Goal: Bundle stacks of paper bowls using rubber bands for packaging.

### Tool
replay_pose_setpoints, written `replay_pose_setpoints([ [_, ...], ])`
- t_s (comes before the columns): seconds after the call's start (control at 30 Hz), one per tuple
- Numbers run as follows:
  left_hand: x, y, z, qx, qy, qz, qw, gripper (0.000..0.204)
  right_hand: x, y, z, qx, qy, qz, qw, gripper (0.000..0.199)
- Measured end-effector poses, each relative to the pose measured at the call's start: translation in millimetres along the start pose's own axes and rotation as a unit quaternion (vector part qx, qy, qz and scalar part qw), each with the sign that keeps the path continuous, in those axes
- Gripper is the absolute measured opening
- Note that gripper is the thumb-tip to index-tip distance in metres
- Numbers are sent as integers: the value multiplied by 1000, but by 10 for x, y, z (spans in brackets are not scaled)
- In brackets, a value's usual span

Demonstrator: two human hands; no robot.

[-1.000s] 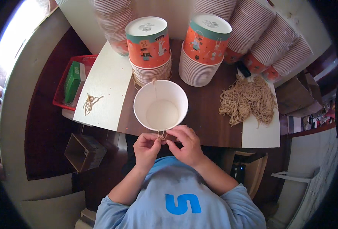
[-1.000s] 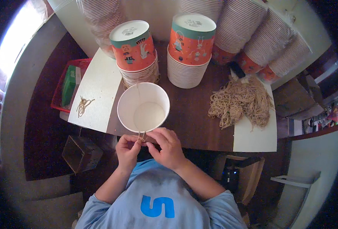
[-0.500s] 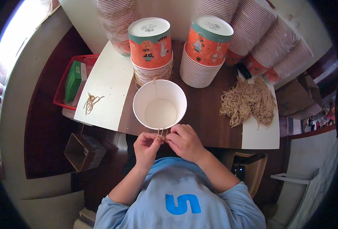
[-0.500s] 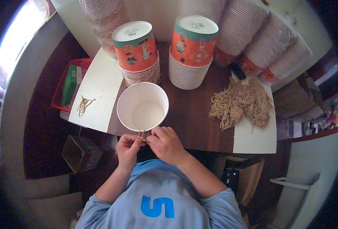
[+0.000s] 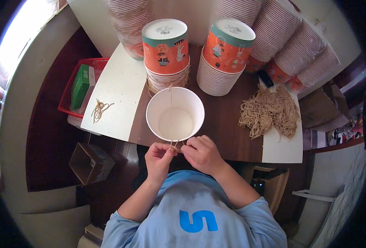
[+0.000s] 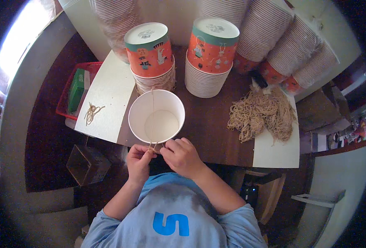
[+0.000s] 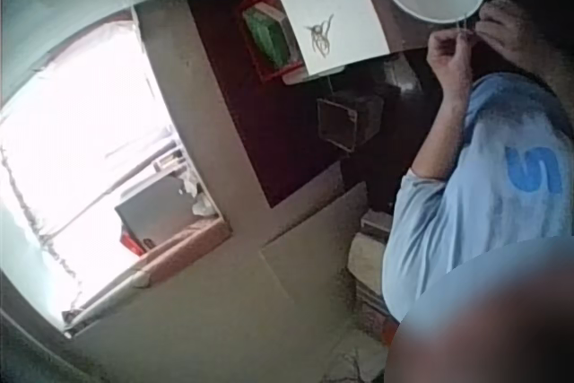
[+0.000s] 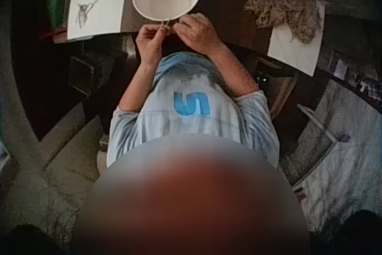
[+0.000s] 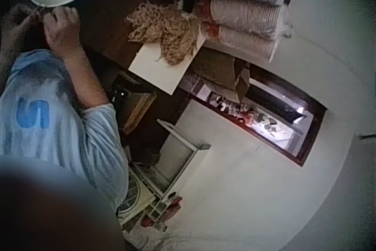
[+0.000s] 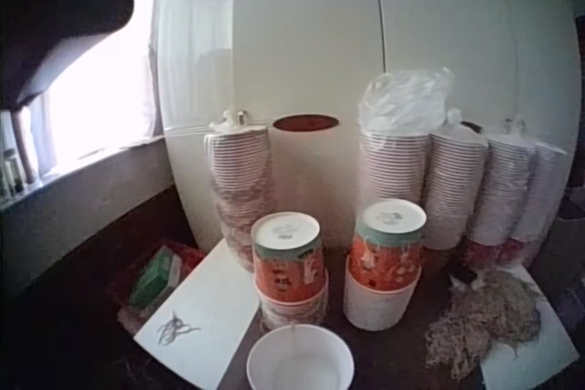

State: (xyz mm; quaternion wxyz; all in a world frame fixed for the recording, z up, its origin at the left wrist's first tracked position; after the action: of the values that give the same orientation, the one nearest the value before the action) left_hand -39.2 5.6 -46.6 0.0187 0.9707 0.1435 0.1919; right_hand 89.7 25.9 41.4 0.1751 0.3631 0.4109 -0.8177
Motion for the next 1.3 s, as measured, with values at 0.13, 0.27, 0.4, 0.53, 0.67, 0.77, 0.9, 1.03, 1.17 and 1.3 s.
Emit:
replay_pose_setpoints([
  [0.13,-31,-1,48,-6,12,-12,1000,7,-32,-6,1,-11,28,11,999,15],
  [0.27,-27,-5,55,-5,20,-14,1000,8,-66,-32,0,2,25,19,1000,15],
  [0.4,-16,-14,63,3,29,-5,1000,8,-147,-82,-25,66,-56,-36,996,16],
  [0.53,-5,-4,62,2,2,7,1000,8,-27,-55,2,32,-53,-12,998,18],
  [0.67,20,-9,44,-7,27,26,999,9,-38,-34,-34,34,-48,-13,998,19],
  [0.77,67,-1,70,-23,103,41,994,16,-42,-42,-28,29,-40,-8,999,19],
  [0.9,229,45,-6,2,-5,95,995,23,-44,-53,12,19,-25,-1,1000,18],
  [1.03,194,35,62,-49,-45,71,995,18,-67,-38,-16,18,-30,-13,999,18],
  [1.17,135,13,30,-45,-88,58,993,14,-90,-46,-36,23,-35,0,999,15],
  [1.3,126,12,-4,-26,-68,49,996,11,-73,-35,-50,23,-37,9,999,13],
])
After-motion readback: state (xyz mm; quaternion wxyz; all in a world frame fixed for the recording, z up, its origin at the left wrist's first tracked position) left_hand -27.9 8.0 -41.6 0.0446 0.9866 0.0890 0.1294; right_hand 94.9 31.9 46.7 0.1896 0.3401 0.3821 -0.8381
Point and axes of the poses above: each hand's wrist, its own y-axis away from the middle knuckle, its own x-axis out of the palm, z = x × y, the point moved 10 cm from there along -y, towards the middle knuckle, and after that the axes turned 1 degree about y, right-handed, at the moved point
